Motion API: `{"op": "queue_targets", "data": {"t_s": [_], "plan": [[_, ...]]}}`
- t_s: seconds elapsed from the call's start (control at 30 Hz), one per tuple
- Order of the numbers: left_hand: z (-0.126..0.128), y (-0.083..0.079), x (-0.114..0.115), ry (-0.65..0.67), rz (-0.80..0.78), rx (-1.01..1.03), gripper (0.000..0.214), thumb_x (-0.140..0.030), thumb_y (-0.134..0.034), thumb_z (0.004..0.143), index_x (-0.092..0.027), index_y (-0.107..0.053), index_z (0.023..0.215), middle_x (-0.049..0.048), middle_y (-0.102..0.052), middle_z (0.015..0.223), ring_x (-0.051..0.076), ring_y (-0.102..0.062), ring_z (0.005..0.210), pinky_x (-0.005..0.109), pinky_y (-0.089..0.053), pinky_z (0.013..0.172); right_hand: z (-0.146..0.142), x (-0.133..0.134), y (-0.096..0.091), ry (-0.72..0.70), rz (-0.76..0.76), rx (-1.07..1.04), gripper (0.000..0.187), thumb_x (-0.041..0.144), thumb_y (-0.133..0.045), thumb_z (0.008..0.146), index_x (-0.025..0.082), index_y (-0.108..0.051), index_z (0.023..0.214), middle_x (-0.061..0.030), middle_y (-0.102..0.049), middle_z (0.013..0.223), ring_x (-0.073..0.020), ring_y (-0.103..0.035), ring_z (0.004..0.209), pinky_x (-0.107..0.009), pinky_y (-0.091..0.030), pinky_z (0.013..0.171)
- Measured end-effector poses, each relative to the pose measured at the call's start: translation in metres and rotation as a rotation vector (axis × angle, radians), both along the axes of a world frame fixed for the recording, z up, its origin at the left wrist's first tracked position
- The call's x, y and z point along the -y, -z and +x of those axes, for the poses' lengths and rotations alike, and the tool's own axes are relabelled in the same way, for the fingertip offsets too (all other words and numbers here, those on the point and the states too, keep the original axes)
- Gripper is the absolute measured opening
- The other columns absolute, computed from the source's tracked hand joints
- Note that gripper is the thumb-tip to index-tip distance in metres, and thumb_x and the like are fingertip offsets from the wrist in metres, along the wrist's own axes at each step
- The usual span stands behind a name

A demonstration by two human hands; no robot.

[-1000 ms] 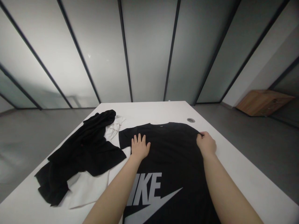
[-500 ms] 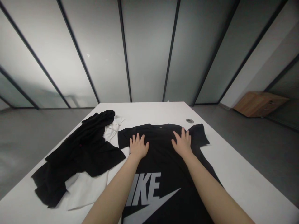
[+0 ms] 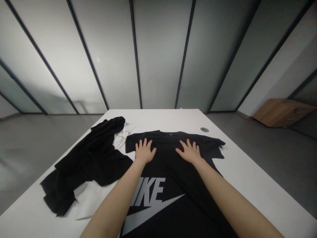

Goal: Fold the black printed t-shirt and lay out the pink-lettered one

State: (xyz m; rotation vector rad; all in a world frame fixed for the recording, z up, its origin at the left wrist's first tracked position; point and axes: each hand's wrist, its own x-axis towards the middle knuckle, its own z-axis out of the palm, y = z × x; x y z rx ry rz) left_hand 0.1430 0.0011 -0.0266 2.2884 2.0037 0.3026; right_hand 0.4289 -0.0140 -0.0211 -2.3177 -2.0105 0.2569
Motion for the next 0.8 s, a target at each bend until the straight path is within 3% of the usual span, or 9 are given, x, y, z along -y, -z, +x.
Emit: {"op": "queue_targets", "data": {"t_s": [0.1, 0.27, 0.47, 0.67, 0.8], "plan": [[-0.013, -0.003, -0.005, -0.001, 0.017, 0.001, 0.072, -0.061, -0.043, 0.102, -0.022, -0.044, 0.162, 0.0157, -0.033, 0.173, 0.043, -0.026, 0.160, 0.065, -0.021, 0.126, -0.001, -0.007, -0.003, 0.017, 0.029, 0.010, 0.084, 0.078, -0.039, 0.098, 0.030, -0.036, 0.167, -0.0145, -0.024, 0.176, -0.0498, -0.019, 0.159, -0.063, -0.016, 0.126], [-0.032, -0.008, 0.006, -0.003, 0.156, 0.033, 0.055, -0.043, -0.047, 0.104, -0.017, -0.055, 0.152, 0.0163, -0.044, 0.167, 0.033, -0.040, 0.155, 0.047, -0.033, 0.126, 0.001, -0.008, 0.001, -0.021, 0.083, 0.025, 0.081, 0.076, -0.038, 0.100, 0.030, -0.038, 0.166, -0.0139, -0.026, 0.176, -0.0479, -0.021, 0.159, -0.061, -0.017, 0.126], [-0.067, -0.004, 0.016, -0.088, 0.084, -0.006, 0.056, -0.045, -0.041, 0.107, -0.016, -0.052, 0.154, 0.0186, -0.044, 0.166, 0.037, -0.031, 0.159, 0.057, -0.031, 0.125, 0.003, -0.009, 0.006, -0.027, 0.088, 0.023, 0.080, 0.076, -0.037, 0.100, 0.030, -0.038, 0.167, -0.0133, -0.025, 0.176, -0.0472, -0.021, 0.159, -0.061, -0.016, 0.127], [-0.109, -0.001, 0.011, -0.062, 0.087, -0.011, 0.057, -0.045, -0.041, 0.107, -0.015, -0.051, 0.155, 0.0186, -0.043, 0.167, 0.035, -0.031, 0.159, 0.051, -0.034, 0.125, 0.004, -0.008, 0.006, -0.038, 0.080, 0.017, 0.081, 0.077, -0.037, 0.100, 0.030, -0.037, 0.167, -0.0132, -0.024, 0.176, -0.0465, -0.020, 0.160, -0.060, -0.015, 0.127], [-0.106, -0.010, 0.009, -0.033, 0.123, -0.047, 0.054, -0.044, -0.042, 0.107, -0.014, -0.058, 0.149, 0.0186, -0.047, 0.164, 0.035, -0.033, 0.158, 0.049, -0.035, 0.125, 0.000, -0.009, 0.005, -0.035, 0.070, 0.017, 0.081, 0.075, -0.037, 0.101, 0.030, -0.034, 0.168, -0.0133, -0.022, 0.177, -0.0465, -0.019, 0.160, -0.061, -0.014, 0.127]]}}
